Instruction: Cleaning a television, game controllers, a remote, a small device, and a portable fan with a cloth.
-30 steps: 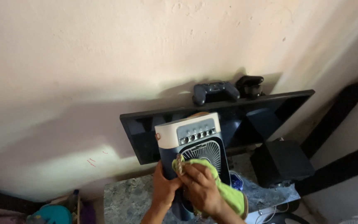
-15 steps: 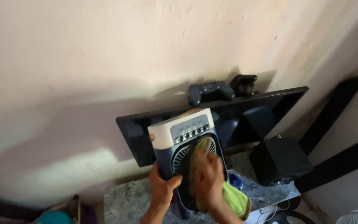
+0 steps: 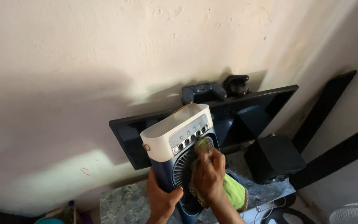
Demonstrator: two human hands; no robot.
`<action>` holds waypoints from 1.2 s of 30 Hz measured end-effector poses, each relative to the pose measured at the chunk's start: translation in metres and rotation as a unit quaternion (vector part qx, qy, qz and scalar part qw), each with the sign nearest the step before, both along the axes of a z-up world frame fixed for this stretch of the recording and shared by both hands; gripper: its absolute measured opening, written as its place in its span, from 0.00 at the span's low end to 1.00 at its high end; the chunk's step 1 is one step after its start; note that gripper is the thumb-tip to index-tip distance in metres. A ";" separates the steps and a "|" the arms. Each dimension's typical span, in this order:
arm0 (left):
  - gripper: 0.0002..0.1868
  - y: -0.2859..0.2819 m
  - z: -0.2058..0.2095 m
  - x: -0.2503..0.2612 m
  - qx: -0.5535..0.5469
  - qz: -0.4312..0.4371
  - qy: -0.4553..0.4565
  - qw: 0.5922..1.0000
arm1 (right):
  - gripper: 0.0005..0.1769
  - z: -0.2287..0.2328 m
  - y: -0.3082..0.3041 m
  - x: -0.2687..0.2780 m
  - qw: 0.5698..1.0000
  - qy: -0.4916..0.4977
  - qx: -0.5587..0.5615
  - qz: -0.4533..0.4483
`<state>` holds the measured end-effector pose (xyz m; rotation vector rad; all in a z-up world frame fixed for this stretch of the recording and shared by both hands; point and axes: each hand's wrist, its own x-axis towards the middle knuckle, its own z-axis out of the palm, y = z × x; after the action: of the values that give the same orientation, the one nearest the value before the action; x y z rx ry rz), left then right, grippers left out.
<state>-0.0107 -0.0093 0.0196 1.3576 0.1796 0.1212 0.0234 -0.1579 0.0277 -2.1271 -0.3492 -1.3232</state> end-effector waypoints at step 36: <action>0.38 -0.022 -0.088 -0.012 0.044 0.118 -0.094 0.988 | 0.30 -0.032 -0.043 -0.066 0.921 0.332 -0.190 0.071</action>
<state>-0.0227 -0.0311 -0.0686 1.4011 0.1781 0.4587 -0.0423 -0.2009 -0.0043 -2.6545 -0.4827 -0.4091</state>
